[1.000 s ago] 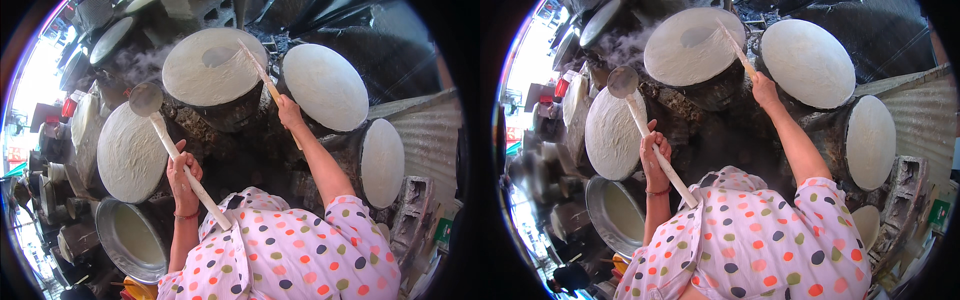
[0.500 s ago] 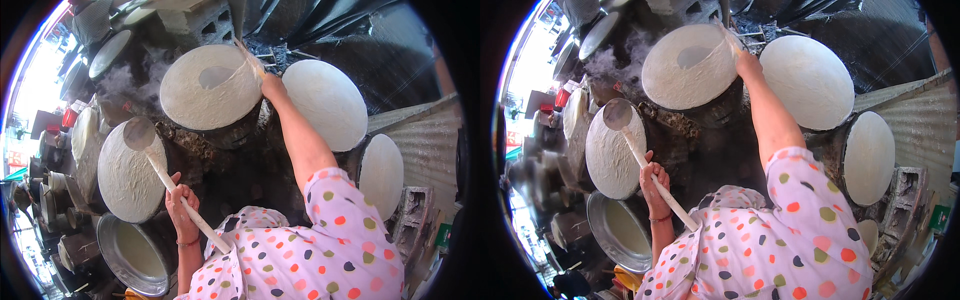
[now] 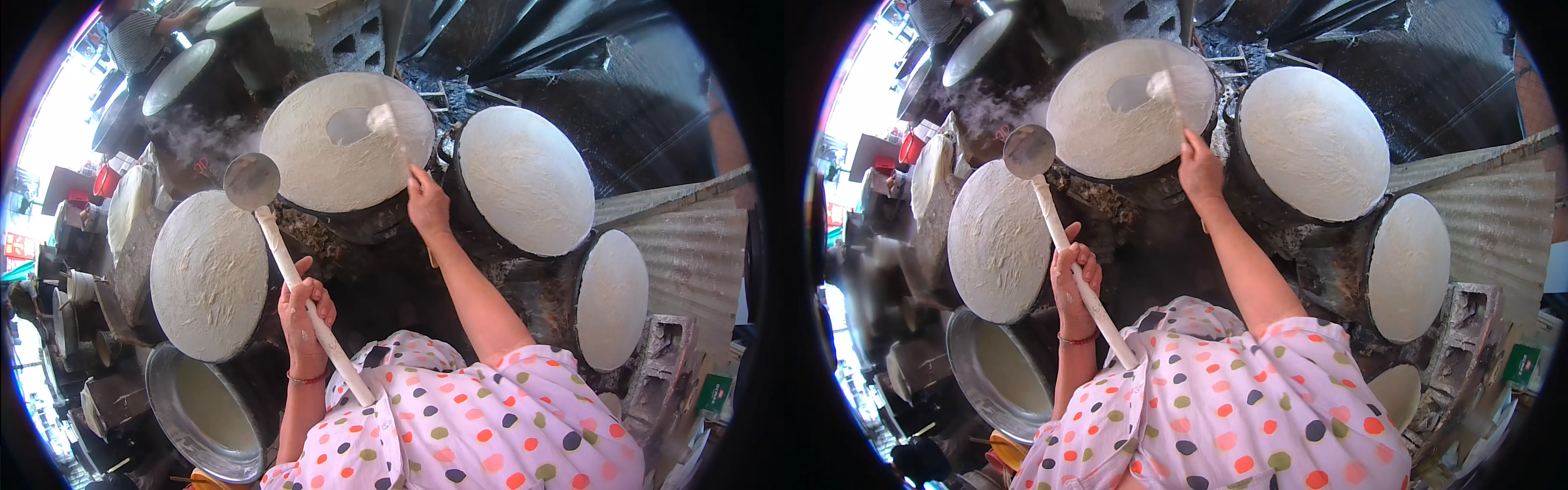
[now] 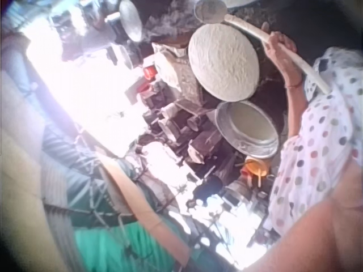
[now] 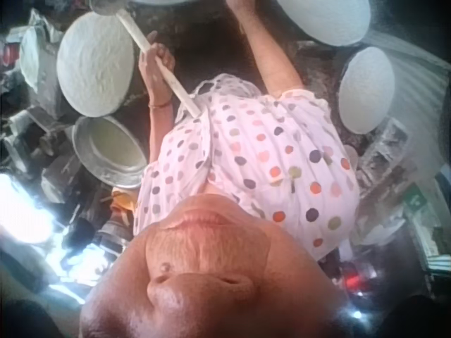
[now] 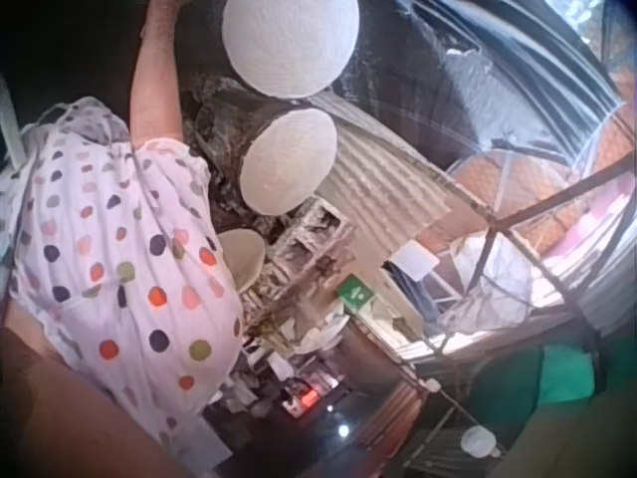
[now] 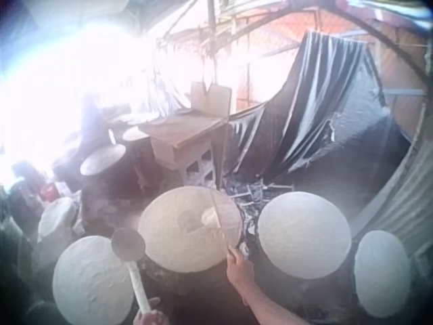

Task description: The person ladles batter onto multiple hot griddles, spreads it into thin circles with a wooden stick, and removes the cooked rice cakes to a stack. The process repeats continuously across several griddles.

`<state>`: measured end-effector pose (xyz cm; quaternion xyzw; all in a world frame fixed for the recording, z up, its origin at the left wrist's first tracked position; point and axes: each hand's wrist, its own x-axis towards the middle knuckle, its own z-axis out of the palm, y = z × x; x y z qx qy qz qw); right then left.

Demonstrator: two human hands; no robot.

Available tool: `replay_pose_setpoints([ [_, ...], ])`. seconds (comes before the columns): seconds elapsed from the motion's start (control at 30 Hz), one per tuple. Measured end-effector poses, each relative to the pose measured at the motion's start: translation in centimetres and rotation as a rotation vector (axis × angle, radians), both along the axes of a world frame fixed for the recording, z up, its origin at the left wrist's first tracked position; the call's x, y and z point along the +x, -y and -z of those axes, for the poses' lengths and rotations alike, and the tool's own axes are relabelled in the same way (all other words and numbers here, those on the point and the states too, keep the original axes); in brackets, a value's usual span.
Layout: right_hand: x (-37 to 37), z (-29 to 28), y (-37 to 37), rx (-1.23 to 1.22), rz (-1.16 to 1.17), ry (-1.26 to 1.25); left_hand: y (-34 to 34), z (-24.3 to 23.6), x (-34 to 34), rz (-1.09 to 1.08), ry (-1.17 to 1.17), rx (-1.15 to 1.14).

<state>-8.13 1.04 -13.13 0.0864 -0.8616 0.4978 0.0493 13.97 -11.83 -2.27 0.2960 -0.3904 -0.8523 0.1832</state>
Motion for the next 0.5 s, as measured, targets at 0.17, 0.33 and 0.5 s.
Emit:
replay_pose_setpoints([
  [0.17,-0.4,2.0,0.3,-0.056,0.098,-0.007,0.2,0.2,0.5,-0.006,-0.018,-0.002],
  [0.33,-0.4,-0.1,6.6,0.038,-0.057,0.129,0.1,0.0,0.6,-0.014,-0.008,0.001],
  [0.5,5.1,0.1,5.0,0.013,-0.247,0.064,0.6,0.4,1.0,-0.033,0.007,-0.017],
])
